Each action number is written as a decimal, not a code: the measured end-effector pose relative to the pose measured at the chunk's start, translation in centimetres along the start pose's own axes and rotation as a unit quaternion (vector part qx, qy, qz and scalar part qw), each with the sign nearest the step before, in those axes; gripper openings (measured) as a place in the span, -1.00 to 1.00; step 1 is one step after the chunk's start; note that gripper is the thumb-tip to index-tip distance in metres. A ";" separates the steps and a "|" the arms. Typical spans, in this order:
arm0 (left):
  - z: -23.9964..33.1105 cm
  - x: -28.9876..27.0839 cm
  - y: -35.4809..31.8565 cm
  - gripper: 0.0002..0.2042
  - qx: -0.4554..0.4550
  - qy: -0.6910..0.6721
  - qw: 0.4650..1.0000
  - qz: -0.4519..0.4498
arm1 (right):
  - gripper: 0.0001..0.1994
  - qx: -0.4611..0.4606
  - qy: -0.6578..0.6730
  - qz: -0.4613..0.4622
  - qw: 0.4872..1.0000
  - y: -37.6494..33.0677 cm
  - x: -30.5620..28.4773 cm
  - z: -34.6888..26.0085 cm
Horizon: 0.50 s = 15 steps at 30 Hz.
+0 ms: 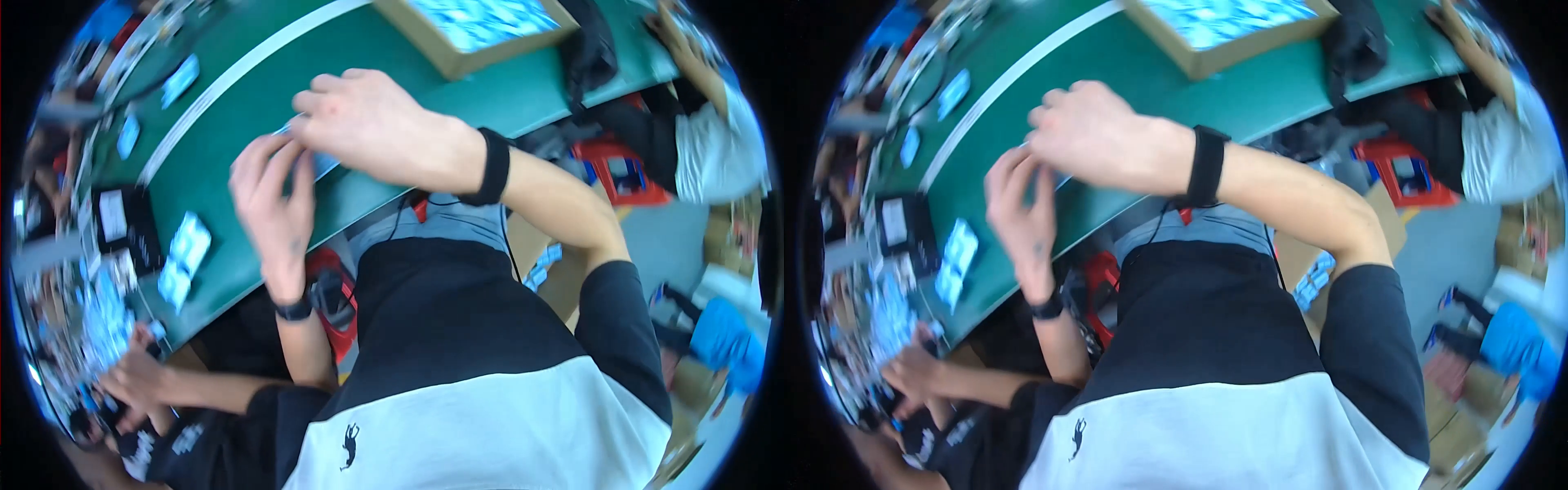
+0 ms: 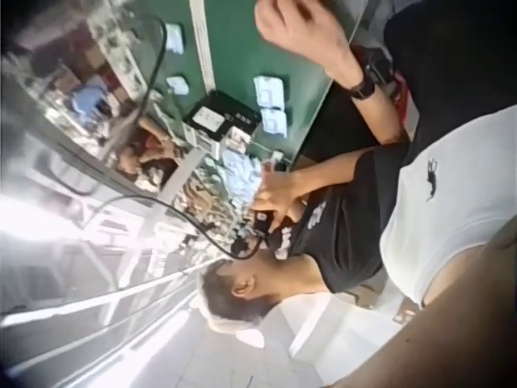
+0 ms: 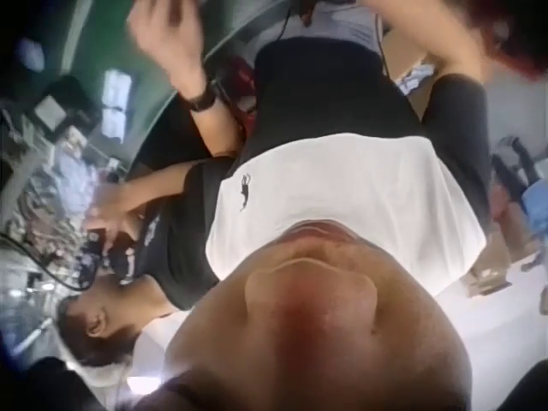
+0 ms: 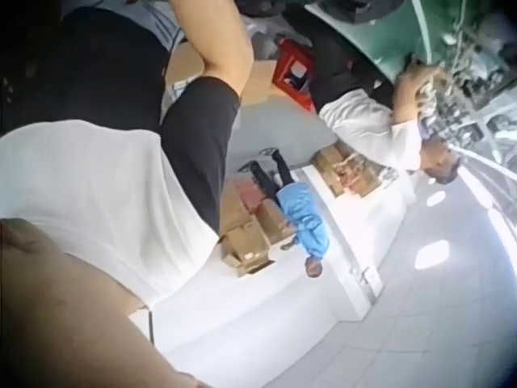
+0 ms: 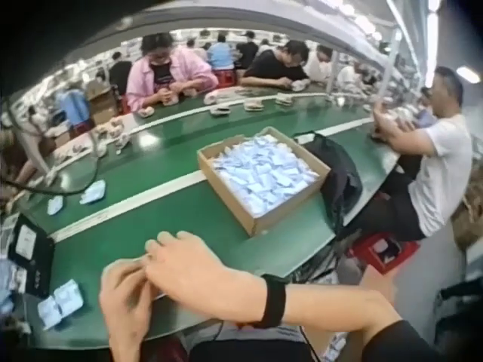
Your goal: The person picks up a blue plastic housing from the table, takes a small blue component from a box, and presses it into the housing. They then place the assembled unit into a cardboard box on the floor and repeat the process.
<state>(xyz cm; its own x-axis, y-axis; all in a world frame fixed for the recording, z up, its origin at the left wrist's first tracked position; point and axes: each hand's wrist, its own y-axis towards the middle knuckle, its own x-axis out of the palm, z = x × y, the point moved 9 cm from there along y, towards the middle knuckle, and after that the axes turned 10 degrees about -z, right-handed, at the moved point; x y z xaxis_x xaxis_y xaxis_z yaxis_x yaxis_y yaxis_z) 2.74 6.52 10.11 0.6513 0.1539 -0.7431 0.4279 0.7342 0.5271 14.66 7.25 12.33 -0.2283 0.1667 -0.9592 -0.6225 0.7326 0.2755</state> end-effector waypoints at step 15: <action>-15.5 -14.1 -13.6 -0.64 -0.347 0.249 0.904 -0.007 | -0.72 0.759 0.166 -0.309 0.548 -71.3 7.9 4.0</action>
<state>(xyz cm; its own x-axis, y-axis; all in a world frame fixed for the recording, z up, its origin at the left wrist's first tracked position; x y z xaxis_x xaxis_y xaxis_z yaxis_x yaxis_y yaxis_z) -21.99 4.65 6.96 0.2121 0.2934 -0.9322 -0.1759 0.9497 0.2589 60.21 -41.06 -15.16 -0.6064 -0.3680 -0.7049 0.6250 0.3275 -0.7086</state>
